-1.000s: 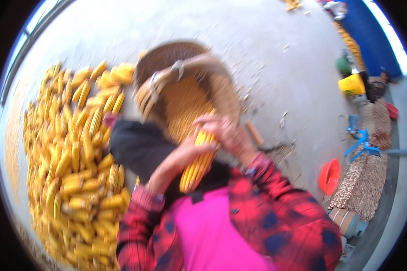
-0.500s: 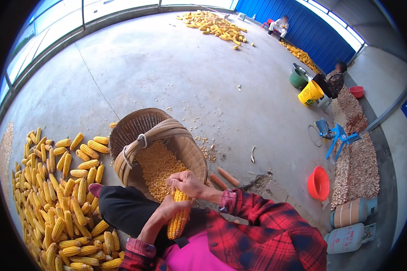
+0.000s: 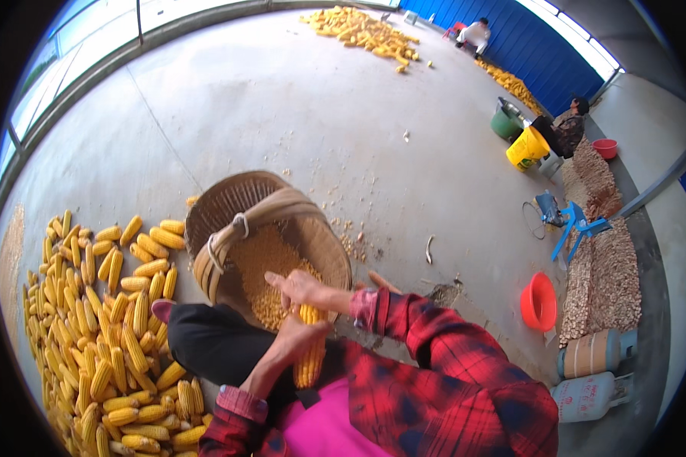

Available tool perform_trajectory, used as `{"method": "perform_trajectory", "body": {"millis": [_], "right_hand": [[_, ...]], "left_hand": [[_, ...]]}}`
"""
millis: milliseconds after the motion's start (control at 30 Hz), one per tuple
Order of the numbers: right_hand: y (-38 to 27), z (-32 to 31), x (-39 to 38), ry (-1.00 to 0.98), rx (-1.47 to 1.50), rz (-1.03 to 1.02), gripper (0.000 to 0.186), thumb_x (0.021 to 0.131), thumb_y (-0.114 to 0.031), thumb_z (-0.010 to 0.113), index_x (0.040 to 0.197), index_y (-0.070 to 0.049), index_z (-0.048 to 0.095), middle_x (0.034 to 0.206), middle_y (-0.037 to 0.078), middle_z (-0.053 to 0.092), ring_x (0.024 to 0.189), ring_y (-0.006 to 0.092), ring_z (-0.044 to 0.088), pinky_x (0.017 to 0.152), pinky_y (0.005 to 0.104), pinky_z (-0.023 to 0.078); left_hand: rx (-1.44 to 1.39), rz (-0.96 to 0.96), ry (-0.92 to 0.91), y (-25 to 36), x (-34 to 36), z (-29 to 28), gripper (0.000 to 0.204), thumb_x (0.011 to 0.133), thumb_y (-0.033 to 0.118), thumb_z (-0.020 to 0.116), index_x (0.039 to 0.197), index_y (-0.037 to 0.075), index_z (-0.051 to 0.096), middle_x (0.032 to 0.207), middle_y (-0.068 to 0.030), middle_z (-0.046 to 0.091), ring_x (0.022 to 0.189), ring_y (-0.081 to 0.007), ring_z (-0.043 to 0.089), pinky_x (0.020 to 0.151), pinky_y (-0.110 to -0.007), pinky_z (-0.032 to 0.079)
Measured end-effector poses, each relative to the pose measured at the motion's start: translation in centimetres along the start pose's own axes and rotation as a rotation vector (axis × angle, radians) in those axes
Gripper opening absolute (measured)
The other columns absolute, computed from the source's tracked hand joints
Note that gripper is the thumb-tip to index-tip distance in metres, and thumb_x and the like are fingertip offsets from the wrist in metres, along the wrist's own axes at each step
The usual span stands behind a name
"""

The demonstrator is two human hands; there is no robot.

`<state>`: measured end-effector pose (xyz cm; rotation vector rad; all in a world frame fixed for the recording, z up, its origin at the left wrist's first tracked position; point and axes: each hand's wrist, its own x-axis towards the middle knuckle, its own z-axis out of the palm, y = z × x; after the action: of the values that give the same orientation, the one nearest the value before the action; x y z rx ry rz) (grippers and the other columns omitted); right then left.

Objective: The person sits on the floor and removes kernels from dried corn cobs by hand, dropping the kernels into a woven basket. The person repeatedly picks up cobs from a large pile, shucks them, and places the empty cobs aside.

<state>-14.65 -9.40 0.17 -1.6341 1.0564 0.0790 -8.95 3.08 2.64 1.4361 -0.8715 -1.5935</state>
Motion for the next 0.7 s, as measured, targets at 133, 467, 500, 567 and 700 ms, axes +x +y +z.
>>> {"method": "perform_trajectory", "body": {"millis": [133,467,500,567,700], "right_hand": [[1.2,-2.7,1.3,-0.346,0.536,-0.302,0.043,0.096,-0.034,0.042,0.094,0.001,0.067,0.104,0.008,0.065,0.089,0.0166,0.062,0.081,0.0306,0.048],[-0.1,-1.8,-3.9,-0.331,0.898,-0.324,0.056,0.095,-0.048,0.044,0.114,0.003,0.06,0.111,0.015,0.062,0.103,0.0234,0.059,0.091,0.0358,0.047],[-0.3,-1.8,-4.1,-0.338,0.853,-0.354,0.054,0.095,-0.047,0.046,0.113,0.002,0.06,0.108,0.014,0.063,0.097,0.0214,0.06,0.086,0.0337,0.048],[-1.1,-1.7,-4.5,-0.351,0.764,-0.422,0.051,0.093,-0.046,0.051,0.111,0.001,0.061,0.1,0.012,0.063,0.085,0.0174,0.062,0.077,0.0296,0.051],[-1.1,-1.4,-4.3,-0.252,0.588,-0.362,0.033,0.094,-0.028,0.055,0.108,0.001,0.062,0.078,0.004,0.063,0.069,0.0107,0.06,0.063,0.0232,0.05]], "left_hand": [[-0.368,-0.082,-0.075,-1.2,0.2,-1.5,0.031,0.083,0.03,0.067,0.096,0.004,0.056,0.068,-0.0061,0.058,0.051,-0.018,0.058,0.048,-0.031,0.049],[-0.667,-0.072,-0.309,0.0,-1.8,-3.1,0.045,0.08,0.033,0.065,0.104,0.0,0.048,0.076,-0.0127,0.058,0.059,-0.0217,0.061,0.051,-0.033,0.054],[-0.665,-0.063,-0.321,0.0,-1.8,-2.9,0.046,0.08,0.034,0.066,0.105,0.0,0.047,0.076,-0.0129,0.058,0.059,-0.0221,0.061,0.051,-0.033,0.053],[-0.653,-0.042,-0.348,0.1,-2.0,-2.7,0.048,0.079,0.034,0.066,0.107,0.0,0.045,0.076,-0.0133,0.057,0.059,-0.0228,0.061,0.05,-0.034,0.053],[-0.34,-0.075,-0.192,0.3,-1.9,-2.0,0.046,0.078,0.028,0.068,0.105,-0.001,0.046,0.073,-0.0109,0.057,0.056,-0.0209,0.06,0.049,-0.033,0.053]]}}
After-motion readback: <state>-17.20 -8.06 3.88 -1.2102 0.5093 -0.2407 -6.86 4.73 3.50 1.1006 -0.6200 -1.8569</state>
